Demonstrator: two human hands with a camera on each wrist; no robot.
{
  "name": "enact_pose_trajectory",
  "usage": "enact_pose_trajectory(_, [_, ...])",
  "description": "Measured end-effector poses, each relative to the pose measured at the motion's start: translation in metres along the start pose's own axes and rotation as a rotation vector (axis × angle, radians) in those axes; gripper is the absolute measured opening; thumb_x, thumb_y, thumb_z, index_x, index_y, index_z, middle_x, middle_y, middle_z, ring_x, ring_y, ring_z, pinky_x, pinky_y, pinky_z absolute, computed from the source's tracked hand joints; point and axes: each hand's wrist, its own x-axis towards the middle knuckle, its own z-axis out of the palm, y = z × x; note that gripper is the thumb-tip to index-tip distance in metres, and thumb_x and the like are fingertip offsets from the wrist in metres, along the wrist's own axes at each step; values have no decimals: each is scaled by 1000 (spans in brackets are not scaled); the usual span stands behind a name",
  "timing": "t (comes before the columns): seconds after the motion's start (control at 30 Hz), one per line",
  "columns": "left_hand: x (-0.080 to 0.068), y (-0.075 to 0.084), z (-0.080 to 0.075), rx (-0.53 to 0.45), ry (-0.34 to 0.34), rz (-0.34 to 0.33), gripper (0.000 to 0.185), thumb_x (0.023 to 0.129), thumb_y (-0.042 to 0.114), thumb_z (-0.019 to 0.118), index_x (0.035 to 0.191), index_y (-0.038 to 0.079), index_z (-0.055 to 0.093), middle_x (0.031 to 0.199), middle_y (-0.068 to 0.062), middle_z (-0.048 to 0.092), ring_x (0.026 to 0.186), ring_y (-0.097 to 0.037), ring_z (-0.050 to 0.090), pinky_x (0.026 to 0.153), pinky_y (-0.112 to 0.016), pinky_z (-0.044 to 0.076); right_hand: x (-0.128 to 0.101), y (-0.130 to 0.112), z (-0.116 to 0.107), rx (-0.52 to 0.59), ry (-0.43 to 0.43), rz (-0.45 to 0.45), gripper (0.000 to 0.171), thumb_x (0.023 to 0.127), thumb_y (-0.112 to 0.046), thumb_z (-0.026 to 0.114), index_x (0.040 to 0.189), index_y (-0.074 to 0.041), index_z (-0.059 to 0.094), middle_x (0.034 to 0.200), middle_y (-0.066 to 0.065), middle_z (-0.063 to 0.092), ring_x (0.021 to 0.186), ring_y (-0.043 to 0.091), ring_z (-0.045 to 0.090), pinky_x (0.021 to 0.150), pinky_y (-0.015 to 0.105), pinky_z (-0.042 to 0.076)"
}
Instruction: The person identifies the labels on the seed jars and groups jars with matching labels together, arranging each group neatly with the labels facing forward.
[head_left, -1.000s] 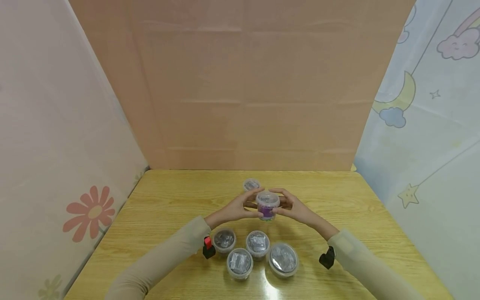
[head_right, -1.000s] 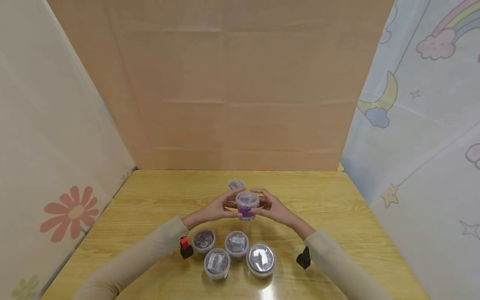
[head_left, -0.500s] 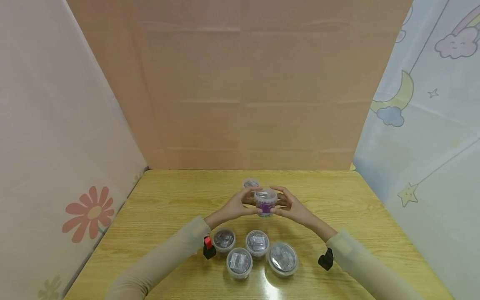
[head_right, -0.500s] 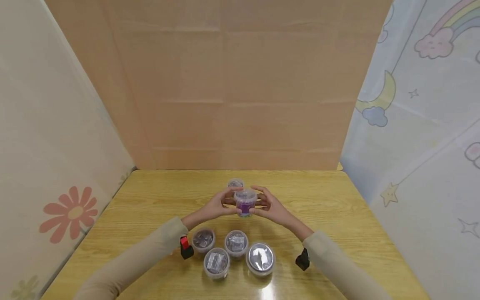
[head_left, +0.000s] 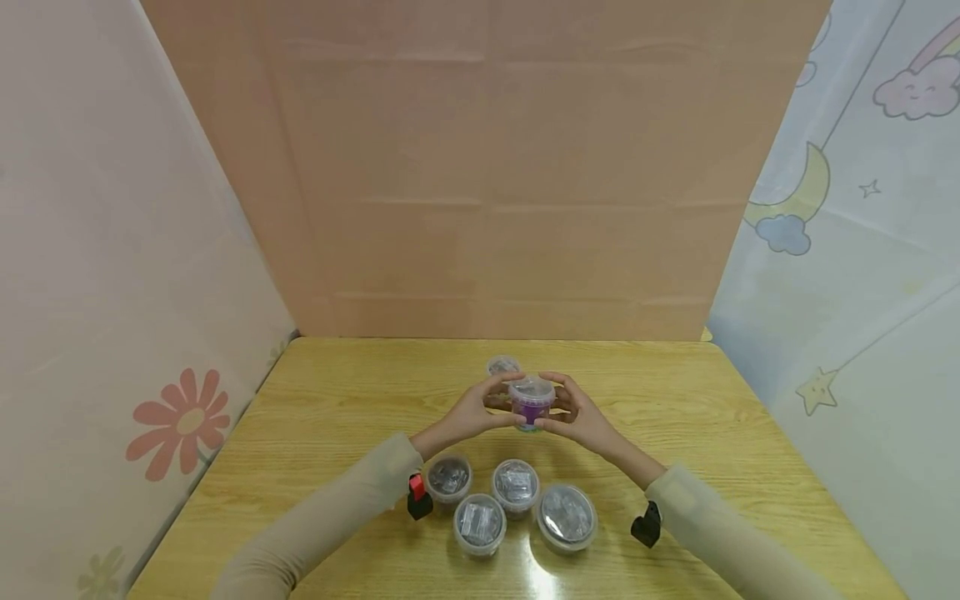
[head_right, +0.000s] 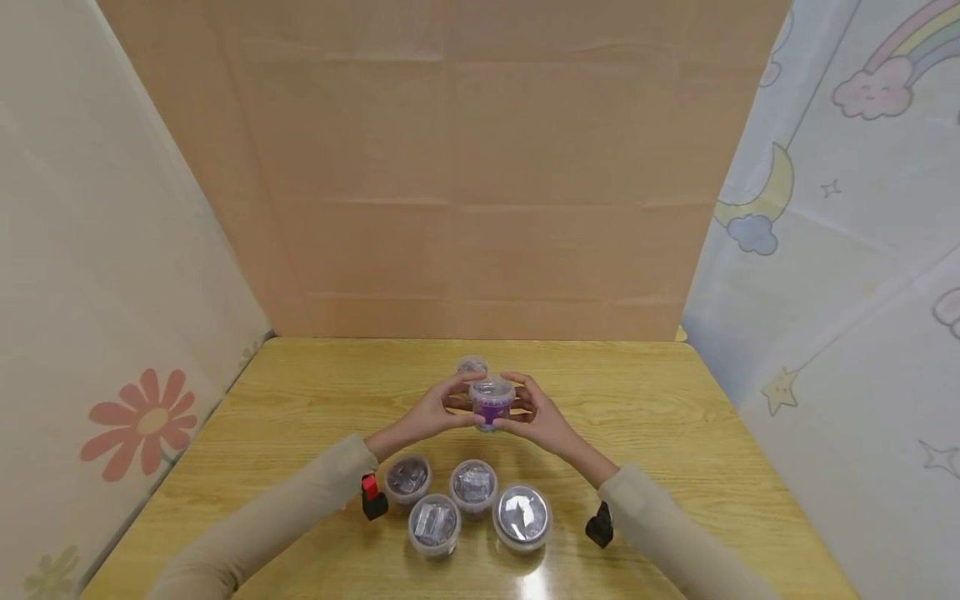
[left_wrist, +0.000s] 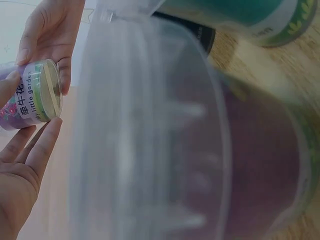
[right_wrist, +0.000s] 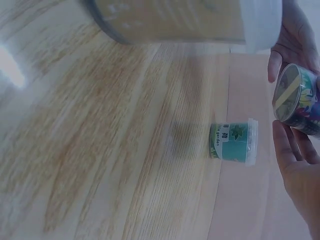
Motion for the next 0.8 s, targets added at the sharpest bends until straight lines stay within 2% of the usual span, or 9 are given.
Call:
enact_pose_trajectory(0.2, [2, -5, 1, 23, -13, 33, 71, 83, 23, 71, 144, 23, 34, 133, -8, 49, 109, -26, 59, 85, -33, 53, -1, 0, -2, 41, 0, -26, 71, 86, -4, 65, 143, -2, 23, 125, 21, 53, 104, 15, 58, 85, 31, 52])
enact_pose_trajectory(0.37, [0, -3, 1, -39, -44, 31, 78, 83, 17, 70, 145, 35, 26, 139, -8, 44, 116, -26, 54, 86, -31, 53, -3, -2, -4, 90, -24, -29, 70, 87, -3, 63, 143, -2, 22, 125, 13, 55, 105, 15, 57, 86, 31, 51])
enact_pose_trajectory(0.47, [-1, -3, 1, -81, -65, 55, 80, 83, 10, 68, 146, 33, 24, 141, -11, 40, 118, -30, 52, 86, -31, 53, -4, -2, -6, 110, -38, -24, 69, 88, -3, 61, 144, -3, 21, 127, 8, 54, 107, 15, 57, 87, 31, 51])
enact_pose_trajectory(0.6, [-2, -2, 1, -121, -78, 70, 80, 84, 5, 67, 147, 28, 23, 142, -15, 37, 118, -34, 52, 85, -32, 53, -4, -3, -7, 121, -52, -18, 69, 90, -4, 59, 146, -5, 20, 131, 13, 50, 109, 16, 56, 86, 31, 52])
enact_pose_trajectory(0.8, [-4, -2, 2, -118, -45, 21, 76, 83, 14, 70, 144, 34, 28, 137, -15, 42, 116, -33, 54, 84, -32, 54, -3, -2, -6, 123, -64, -3, 71, 90, -5, 59, 148, -5, 17, 143, 21, 33, 113, 21, 53, 85, 33, 53])
